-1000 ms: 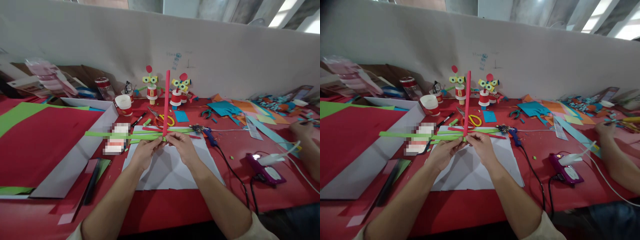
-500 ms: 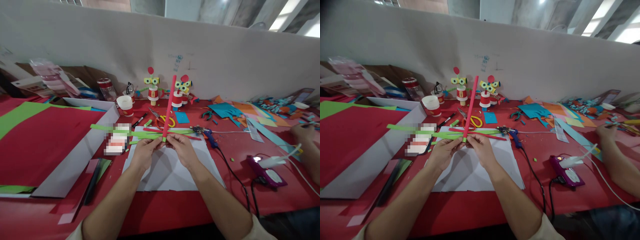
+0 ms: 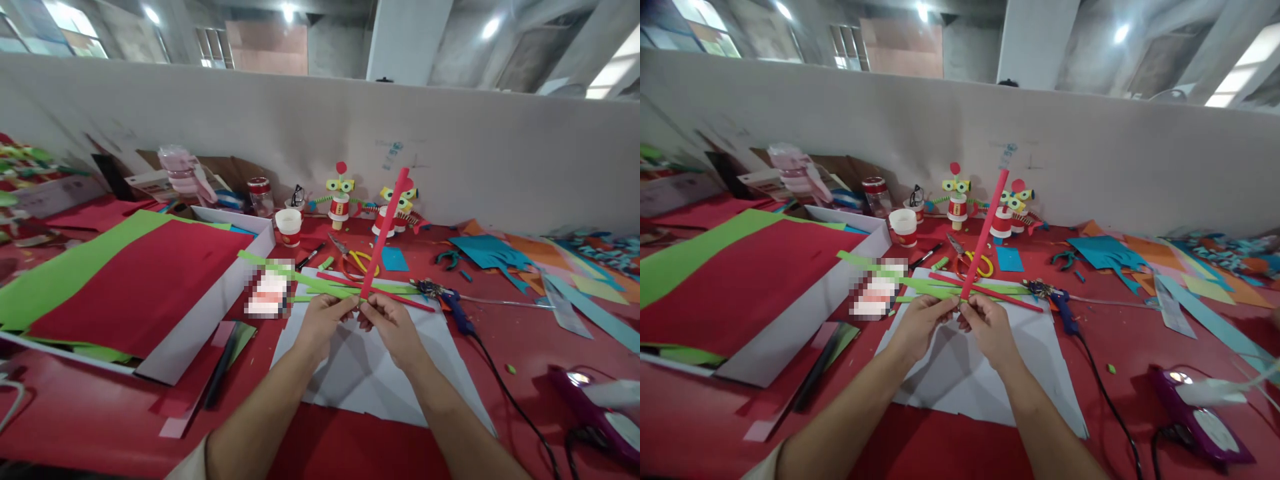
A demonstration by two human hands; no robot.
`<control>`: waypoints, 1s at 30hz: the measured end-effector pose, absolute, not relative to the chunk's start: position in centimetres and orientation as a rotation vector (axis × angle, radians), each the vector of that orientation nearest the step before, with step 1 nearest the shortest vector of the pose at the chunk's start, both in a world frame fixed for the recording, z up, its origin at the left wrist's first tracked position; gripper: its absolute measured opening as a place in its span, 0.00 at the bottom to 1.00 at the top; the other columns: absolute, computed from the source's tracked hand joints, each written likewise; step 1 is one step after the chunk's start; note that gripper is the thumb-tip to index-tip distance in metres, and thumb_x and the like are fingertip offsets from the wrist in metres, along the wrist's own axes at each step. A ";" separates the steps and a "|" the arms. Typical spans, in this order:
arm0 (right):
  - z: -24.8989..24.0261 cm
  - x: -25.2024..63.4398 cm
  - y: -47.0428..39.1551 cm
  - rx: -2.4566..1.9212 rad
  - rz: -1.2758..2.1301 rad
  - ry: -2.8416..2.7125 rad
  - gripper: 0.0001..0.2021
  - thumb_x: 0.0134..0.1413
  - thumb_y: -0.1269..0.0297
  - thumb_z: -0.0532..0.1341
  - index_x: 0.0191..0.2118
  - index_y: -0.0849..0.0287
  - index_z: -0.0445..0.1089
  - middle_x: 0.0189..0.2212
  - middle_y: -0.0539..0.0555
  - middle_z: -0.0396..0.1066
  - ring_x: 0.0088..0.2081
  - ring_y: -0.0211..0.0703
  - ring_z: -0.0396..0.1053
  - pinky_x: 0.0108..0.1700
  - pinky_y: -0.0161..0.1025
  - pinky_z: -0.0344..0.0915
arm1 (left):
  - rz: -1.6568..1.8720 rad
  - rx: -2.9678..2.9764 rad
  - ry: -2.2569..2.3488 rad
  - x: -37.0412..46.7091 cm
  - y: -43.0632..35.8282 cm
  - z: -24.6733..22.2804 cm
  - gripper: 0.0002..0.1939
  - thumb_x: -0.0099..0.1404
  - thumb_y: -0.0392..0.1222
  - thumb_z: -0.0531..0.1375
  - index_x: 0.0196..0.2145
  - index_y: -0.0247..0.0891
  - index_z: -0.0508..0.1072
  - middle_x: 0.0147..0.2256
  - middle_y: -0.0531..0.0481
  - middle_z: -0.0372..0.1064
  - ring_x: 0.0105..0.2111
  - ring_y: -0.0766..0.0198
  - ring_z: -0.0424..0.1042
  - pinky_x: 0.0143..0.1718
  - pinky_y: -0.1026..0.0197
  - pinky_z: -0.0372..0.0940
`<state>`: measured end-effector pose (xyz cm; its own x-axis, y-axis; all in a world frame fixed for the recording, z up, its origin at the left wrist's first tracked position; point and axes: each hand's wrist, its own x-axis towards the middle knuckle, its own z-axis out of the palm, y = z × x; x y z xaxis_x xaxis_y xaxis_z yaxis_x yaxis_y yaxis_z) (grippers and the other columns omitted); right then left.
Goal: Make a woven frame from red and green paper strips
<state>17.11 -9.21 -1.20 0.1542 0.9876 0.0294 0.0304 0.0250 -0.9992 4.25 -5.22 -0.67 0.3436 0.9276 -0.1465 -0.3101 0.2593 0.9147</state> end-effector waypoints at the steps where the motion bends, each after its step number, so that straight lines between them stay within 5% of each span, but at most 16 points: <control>1: -1.1 17.0 -9.3 -1.269 1.069 -1.096 0.13 0.47 0.53 0.63 0.24 0.58 0.67 0.20 0.48 0.67 0.22 0.36 0.64 0.26 0.35 0.61 | 0.975 0.904 0.804 4.3 -5.2 -0.6 0.14 0.48 0.45 0.67 0.15 0.36 0.70 0.16 0.54 0.61 0.20 0.70 0.57 0.25 0.63 0.53; 15: 0.4 17.0 -9.4 -1.212 1.216 -0.908 0.11 0.40 0.55 0.67 0.28 0.57 0.71 0.24 0.49 0.72 0.26 0.37 0.68 0.32 0.36 0.64 | 1.013 0.984 0.919 4.1 -5.3 -0.4 0.11 0.47 0.42 0.67 0.15 0.36 0.71 0.16 0.55 0.62 0.18 0.71 0.55 0.21 0.64 0.51; 30: 0.3 17.0 -9.4 -1.130 1.272 -0.729 0.09 0.36 0.62 0.69 0.23 0.58 0.70 0.20 0.48 0.73 0.25 0.37 0.70 0.32 0.36 0.65 | 0.913 0.779 0.818 3.9 -5.0 -0.6 0.11 0.46 0.45 0.69 0.22 0.35 0.74 0.23 0.51 0.70 0.26 0.67 0.68 0.27 0.66 0.60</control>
<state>16.96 -9.40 0.31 0.1993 0.9672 -0.1574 -0.3536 -0.0788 -0.9321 3.93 -5.02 -0.62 0.3715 0.8908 -0.2618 -0.3577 0.3975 0.8450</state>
